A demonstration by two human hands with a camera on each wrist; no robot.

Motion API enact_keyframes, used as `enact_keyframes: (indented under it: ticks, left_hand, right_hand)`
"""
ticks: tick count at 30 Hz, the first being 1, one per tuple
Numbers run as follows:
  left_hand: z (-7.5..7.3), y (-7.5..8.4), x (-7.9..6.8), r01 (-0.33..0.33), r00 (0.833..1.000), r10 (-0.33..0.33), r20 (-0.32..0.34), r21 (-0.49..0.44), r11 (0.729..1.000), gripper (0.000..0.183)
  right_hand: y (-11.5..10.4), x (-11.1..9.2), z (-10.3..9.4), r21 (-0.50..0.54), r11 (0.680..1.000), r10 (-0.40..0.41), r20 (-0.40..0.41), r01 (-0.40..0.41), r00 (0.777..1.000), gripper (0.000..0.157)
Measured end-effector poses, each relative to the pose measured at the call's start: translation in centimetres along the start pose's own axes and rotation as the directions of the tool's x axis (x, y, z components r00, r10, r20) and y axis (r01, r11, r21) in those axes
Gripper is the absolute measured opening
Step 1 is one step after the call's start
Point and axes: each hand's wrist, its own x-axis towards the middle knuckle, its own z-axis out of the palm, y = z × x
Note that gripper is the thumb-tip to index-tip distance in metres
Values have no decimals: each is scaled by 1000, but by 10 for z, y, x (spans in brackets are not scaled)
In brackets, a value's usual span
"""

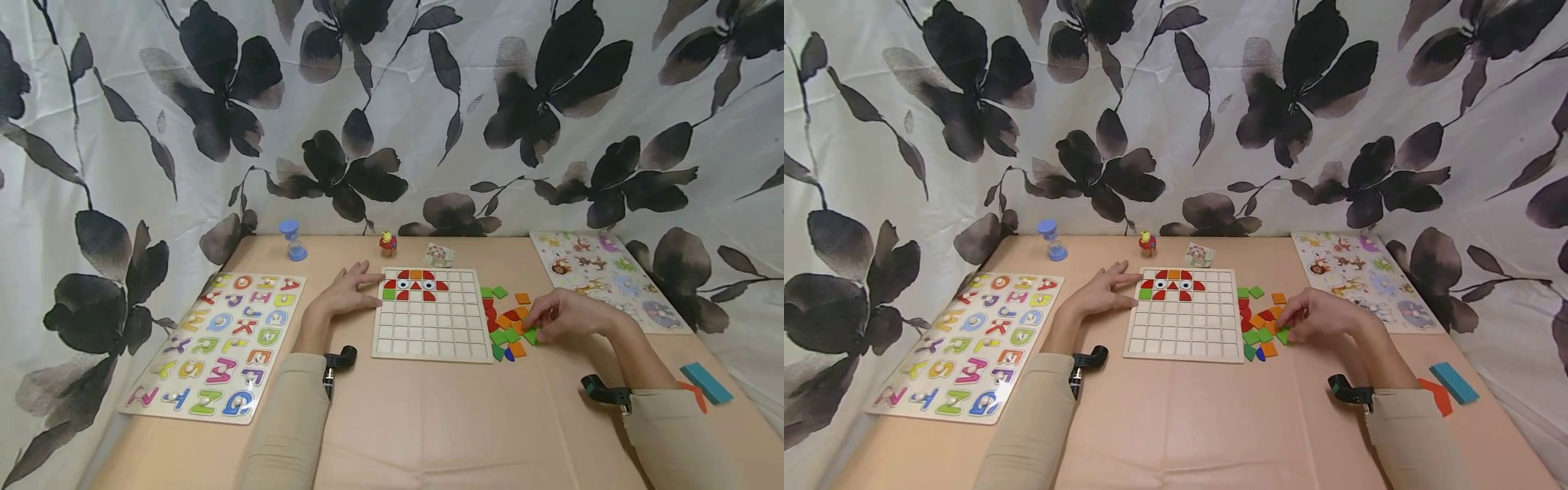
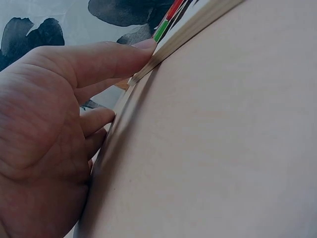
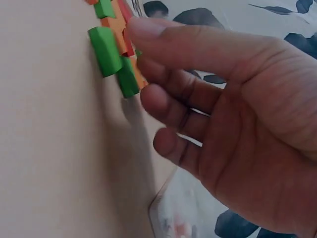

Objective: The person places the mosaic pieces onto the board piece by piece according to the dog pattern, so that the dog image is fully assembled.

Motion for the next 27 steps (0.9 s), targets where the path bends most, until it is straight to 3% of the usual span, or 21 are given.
enact_keyframes:
  ticks: [3, 17, 23, 27]
  left_hand:
    - [0, -1, 0, 3, 1000, -3, 4, 0, 1000, 64]
    - [-2, 2, -1, 4, 1000, -4, -2, -20, 1000, 64]
    - [-3, 3, -1, 4, 1000, -4, -4, -25, 1000, 64]
    - [-2, 3, 0, 3, 1000, -3, 0, -27, 1000, 64]
  right_hand:
    - [1, 0, 2, -15, 1000, 6, 39, -6, 999, 21]
    - [-4, 3, 7, -67, 990, 125, 37, -122, 992, 23]
    - [-7, 4, 5, -88, 991, 107, 40, -103, 994, 19]
    - [-12, 7, 1, -63, 995, 72, -28, -74, 997, 12]
